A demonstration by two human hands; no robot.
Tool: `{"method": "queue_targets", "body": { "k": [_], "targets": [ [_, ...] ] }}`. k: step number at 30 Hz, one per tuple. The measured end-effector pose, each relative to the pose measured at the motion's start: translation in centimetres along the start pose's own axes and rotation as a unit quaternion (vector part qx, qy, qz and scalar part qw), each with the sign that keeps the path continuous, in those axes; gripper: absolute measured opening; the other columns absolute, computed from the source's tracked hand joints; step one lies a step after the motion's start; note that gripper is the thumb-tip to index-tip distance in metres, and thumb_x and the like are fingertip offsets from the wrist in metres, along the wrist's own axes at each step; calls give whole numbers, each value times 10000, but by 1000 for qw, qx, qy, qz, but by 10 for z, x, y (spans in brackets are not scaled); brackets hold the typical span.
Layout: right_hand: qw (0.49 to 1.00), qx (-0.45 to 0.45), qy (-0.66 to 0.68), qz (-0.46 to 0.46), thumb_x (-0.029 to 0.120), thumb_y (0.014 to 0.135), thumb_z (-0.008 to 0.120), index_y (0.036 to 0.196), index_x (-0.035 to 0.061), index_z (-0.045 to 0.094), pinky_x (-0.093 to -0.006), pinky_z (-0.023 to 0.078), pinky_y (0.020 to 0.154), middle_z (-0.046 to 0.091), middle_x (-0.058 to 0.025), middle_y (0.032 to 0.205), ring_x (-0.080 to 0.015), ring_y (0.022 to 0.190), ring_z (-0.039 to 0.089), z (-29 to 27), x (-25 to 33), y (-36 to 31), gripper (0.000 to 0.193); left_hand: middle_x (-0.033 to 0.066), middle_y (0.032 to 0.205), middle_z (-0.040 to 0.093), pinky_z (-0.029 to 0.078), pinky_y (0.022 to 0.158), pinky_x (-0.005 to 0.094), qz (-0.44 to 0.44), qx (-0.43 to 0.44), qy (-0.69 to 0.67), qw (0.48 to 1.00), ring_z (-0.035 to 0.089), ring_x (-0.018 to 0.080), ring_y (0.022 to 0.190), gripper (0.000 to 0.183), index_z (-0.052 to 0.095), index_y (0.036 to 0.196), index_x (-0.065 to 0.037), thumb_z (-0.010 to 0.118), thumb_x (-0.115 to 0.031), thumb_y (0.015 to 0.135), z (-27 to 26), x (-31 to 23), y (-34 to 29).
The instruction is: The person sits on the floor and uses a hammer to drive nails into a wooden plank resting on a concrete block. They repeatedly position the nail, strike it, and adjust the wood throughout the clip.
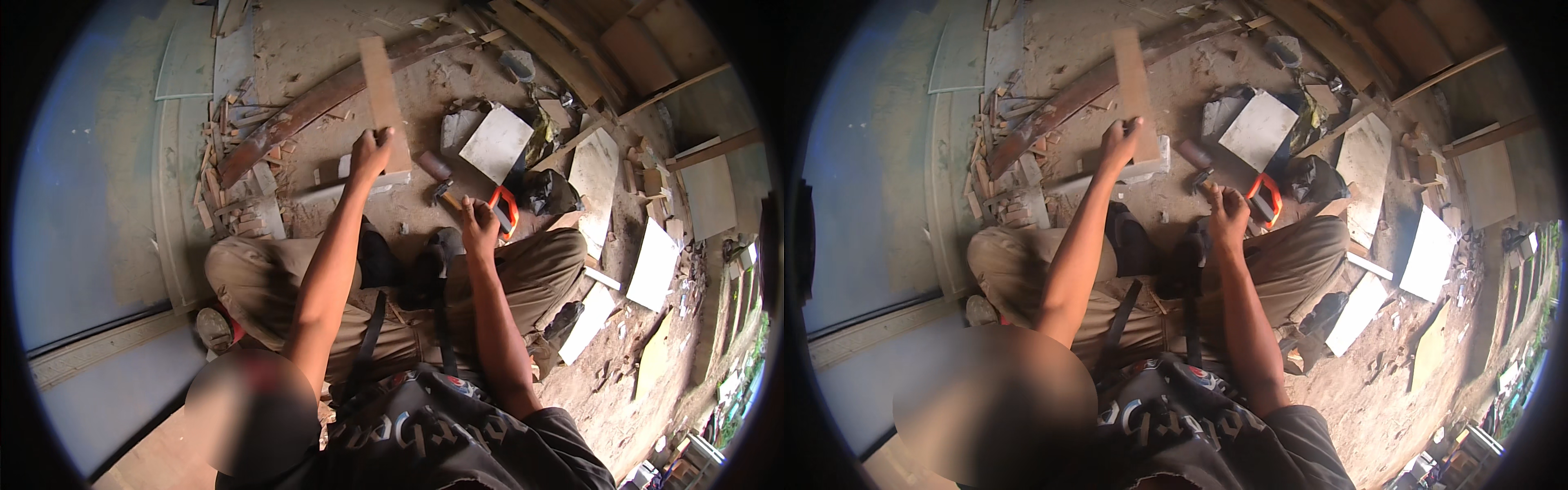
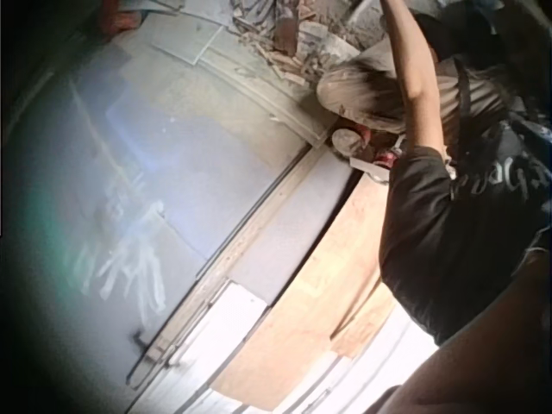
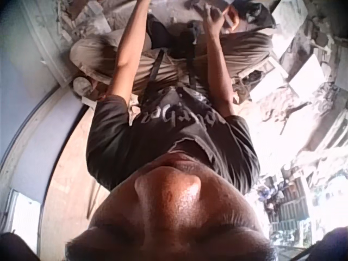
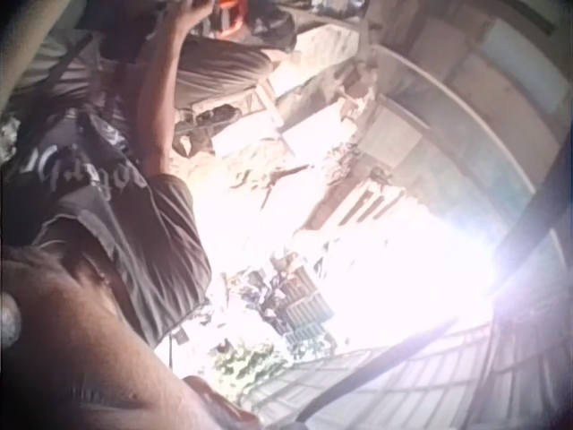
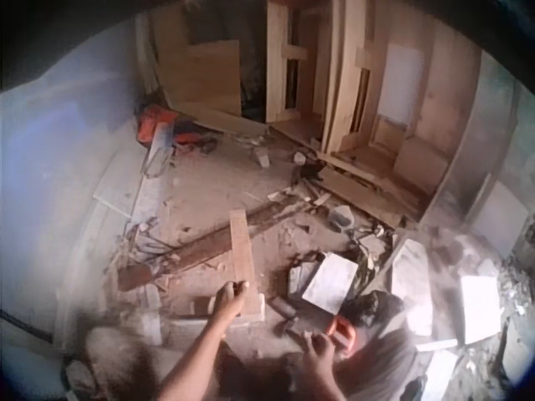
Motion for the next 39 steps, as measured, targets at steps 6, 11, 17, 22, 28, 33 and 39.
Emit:
{"method": "queue_targets", "body": {
  "k": [6,11,17,22,28,33,39],
  "targets": [
    [998,63,29,-1,183,944,640,915,-45,621,-231,436,668,610,-15,786,-69,732,535,25,7,-3,231,289,994,650,496,808,464,9,50,37,998,635,428,963,570,597,1020,58,554,-498,900,24,28,38],
    [990,109,-74,-46,169,933,649,877,-16,621,-208,393,614,560,29,755,-39,720,486,57,10,15,196,258,982,663,499,799,440,-9,45,-7,999,648,394,946,544,599,1018,46,564,-483,896,34,34,43],
    [967,176,-112,-149,133,899,660,897,-30,629,-262,459,645,604,-81,741,-101,705,576,117,33,54,167,218,920,678,500,754,407,48,90,-124,987,668,326,874,460,607,987,33,571,-414,886,36,51,40],
    [945,181,-206,-177,139,873,666,913,-32,650,-333,520,703,677,-177,850,-264,830,696,132,28,61,176,153,881,673,482,725,353,54,86,-143,985,632,230,805,448,617,1025,16,606,-407,880,37,55,29],
    [936,189,-232,-187,186,879,662,907,-17,671,-366,529,726,696,-179,862,-304,841,700,147,29,64,204,207,906,690,518,745,425,45,54,-178,981,680,338,878,391,613,1019,1,645,-355,859,31,56,31],
    [923,194,-256,-210,188,871,667,893,-14,676,-378,527,730,695,-190,854,-334,837,692,152,31,73,203,145,856,677,489,750,439,204,-215,-65,953,662,325,826,200,599,1029,-50,618,-142,853,6,43,1],
    [924,193,-259,-203,161,853,681,860,-23,677,-386,526,725,694,-200,830,-360,823,688,154,33,79,184,94,907,626,452,786,436,268,-108,-45,956,611,317,897,211,583,939,-78,673,-104,751,1,52,-19]
  ]
}}
Point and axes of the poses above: each hand's wrist, its own y-axis towards the middle knuckle, its own z-axis out of the palm, x = y × z, the point moved 5 cm from there along y, towards the middle knuckle
